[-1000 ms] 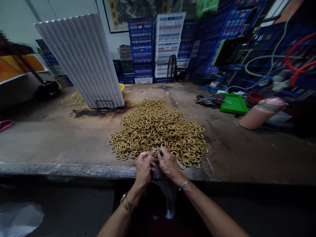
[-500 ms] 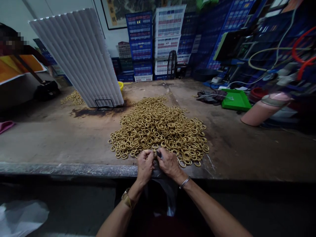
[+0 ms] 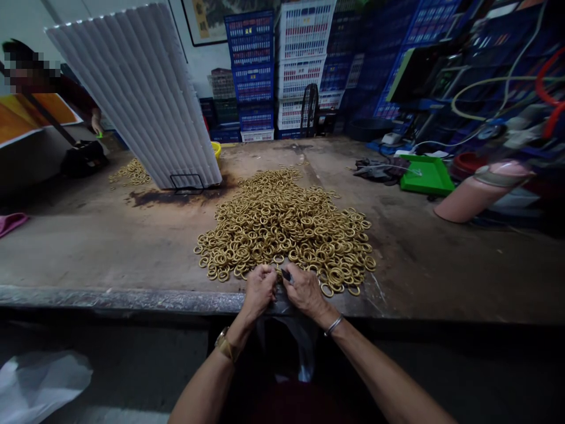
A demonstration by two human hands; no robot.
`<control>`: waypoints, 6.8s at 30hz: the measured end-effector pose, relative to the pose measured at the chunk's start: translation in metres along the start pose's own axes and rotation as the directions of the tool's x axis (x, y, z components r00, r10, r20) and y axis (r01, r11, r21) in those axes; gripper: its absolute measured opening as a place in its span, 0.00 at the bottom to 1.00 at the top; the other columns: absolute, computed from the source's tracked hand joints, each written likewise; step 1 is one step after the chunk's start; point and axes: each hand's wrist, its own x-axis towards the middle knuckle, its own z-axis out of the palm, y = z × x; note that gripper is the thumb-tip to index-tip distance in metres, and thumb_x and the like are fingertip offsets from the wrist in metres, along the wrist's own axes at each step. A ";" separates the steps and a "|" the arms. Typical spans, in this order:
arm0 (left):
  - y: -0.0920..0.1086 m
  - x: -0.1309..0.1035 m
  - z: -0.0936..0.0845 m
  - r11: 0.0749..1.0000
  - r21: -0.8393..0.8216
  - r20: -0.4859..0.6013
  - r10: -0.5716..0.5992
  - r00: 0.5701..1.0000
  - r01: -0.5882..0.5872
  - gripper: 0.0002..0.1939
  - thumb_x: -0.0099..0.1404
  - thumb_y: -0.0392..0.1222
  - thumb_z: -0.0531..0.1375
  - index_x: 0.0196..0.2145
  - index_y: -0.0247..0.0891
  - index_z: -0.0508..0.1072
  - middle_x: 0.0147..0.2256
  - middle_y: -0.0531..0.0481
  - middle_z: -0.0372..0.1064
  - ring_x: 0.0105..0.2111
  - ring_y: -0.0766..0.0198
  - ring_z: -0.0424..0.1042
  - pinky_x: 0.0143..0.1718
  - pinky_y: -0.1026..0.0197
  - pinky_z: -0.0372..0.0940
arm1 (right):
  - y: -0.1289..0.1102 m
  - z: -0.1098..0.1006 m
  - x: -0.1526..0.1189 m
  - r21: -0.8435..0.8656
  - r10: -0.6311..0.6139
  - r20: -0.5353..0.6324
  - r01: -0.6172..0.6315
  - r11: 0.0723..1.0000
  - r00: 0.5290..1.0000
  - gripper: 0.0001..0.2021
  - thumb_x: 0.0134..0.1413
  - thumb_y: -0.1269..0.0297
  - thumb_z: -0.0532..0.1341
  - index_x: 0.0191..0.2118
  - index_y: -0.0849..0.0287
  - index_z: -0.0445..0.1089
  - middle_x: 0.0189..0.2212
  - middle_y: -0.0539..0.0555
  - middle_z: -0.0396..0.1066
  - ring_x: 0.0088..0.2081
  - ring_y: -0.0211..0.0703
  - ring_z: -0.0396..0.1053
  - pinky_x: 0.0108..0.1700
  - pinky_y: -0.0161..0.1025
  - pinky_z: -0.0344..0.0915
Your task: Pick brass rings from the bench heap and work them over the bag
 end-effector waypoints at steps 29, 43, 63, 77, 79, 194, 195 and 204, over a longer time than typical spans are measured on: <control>0.000 -0.022 -0.005 0.942 -0.326 0.228 -0.007 0.974 0.083 0.17 0.52 0.53 0.60 0.27 0.35 0.64 0.20 0.57 0.59 0.14 0.76 0.56 0.14 0.70 0.52 | -0.010 -0.012 0.013 0.638 0.276 0.134 -0.296 0.711 0.952 0.09 0.46 0.62 0.53 0.23 0.60 0.65 0.20 0.47 0.65 0.23 0.33 0.59 0.28 0.30 0.56; -0.003 -0.024 -0.006 0.982 -0.140 0.145 0.145 0.979 -0.125 0.15 0.56 0.52 0.57 0.27 0.36 0.63 0.16 0.60 0.55 0.14 0.75 0.53 0.15 0.71 0.51 | -0.015 -0.019 -0.006 0.071 -0.043 0.139 0.034 0.997 0.989 0.09 0.43 0.74 0.51 0.30 0.58 0.67 0.24 0.51 0.69 0.26 0.37 0.63 0.27 0.32 0.48; 0.004 -0.032 -0.024 0.634 -0.689 0.326 -0.162 0.931 0.352 0.13 0.54 0.46 0.61 0.25 0.34 0.62 0.22 0.54 0.59 0.16 0.77 0.54 0.15 0.73 0.50 | 0.005 -0.018 0.003 -0.039 0.136 0.021 -0.135 0.990 0.990 0.09 0.53 0.63 0.51 0.37 0.56 0.67 0.26 0.52 0.71 0.27 0.39 0.66 0.29 0.33 0.52; 0.004 -0.032 -0.036 0.577 -0.731 0.320 -0.183 0.930 0.365 0.07 0.51 0.38 0.60 0.28 0.35 0.65 0.23 0.51 0.64 0.20 0.71 0.62 0.14 0.73 0.51 | -0.017 -0.012 0.014 -0.116 0.135 0.133 -0.120 0.986 0.982 0.11 0.52 0.62 0.55 0.43 0.54 0.63 0.40 0.53 0.68 0.40 0.42 0.66 0.35 0.34 0.54; 0.005 -0.031 -0.035 0.586 -0.722 0.334 -0.171 0.927 0.368 0.08 0.50 0.38 0.61 0.28 0.35 0.65 0.23 0.53 0.62 0.20 0.72 0.62 0.14 0.73 0.51 | -0.015 -0.012 0.014 -0.113 0.139 0.124 -0.125 0.986 0.983 0.11 0.52 0.63 0.55 0.42 0.55 0.63 0.38 0.54 0.68 0.39 0.42 0.66 0.33 0.34 0.53; 0.005 -0.034 -0.015 0.857 -0.458 0.201 -0.159 0.967 0.236 0.18 0.49 0.48 0.64 0.34 0.37 0.63 0.22 0.57 0.62 0.17 0.75 0.60 0.15 0.73 0.50 | -0.023 -0.013 0.006 0.468 0.113 0.031 -0.115 0.876 0.993 0.11 0.53 0.60 0.50 0.26 0.59 0.62 0.21 0.49 0.63 0.25 0.35 0.59 0.29 0.32 0.55; 0.005 -0.034 -0.014 0.864 -0.445 0.211 -0.154 0.965 0.235 0.18 0.49 0.49 0.63 0.33 0.36 0.64 0.22 0.57 0.62 0.17 0.75 0.59 0.15 0.72 0.50 | -0.023 -0.013 0.006 0.459 0.105 0.019 -0.102 0.883 0.994 0.11 0.54 0.60 0.49 0.26 0.59 0.62 0.22 0.49 0.63 0.25 0.35 0.59 0.29 0.32 0.55; 0.002 -0.030 -0.013 0.866 -0.434 0.185 -0.186 0.965 0.250 0.19 0.47 0.51 0.64 0.27 0.36 0.63 0.20 0.57 0.61 0.15 0.76 0.58 0.14 0.73 0.49 | -0.022 -0.016 0.008 0.378 0.031 -0.010 -0.025 0.925 0.999 0.09 0.54 0.63 0.49 0.27 0.58 0.63 0.22 0.49 0.64 0.24 0.35 0.58 0.29 0.31 0.54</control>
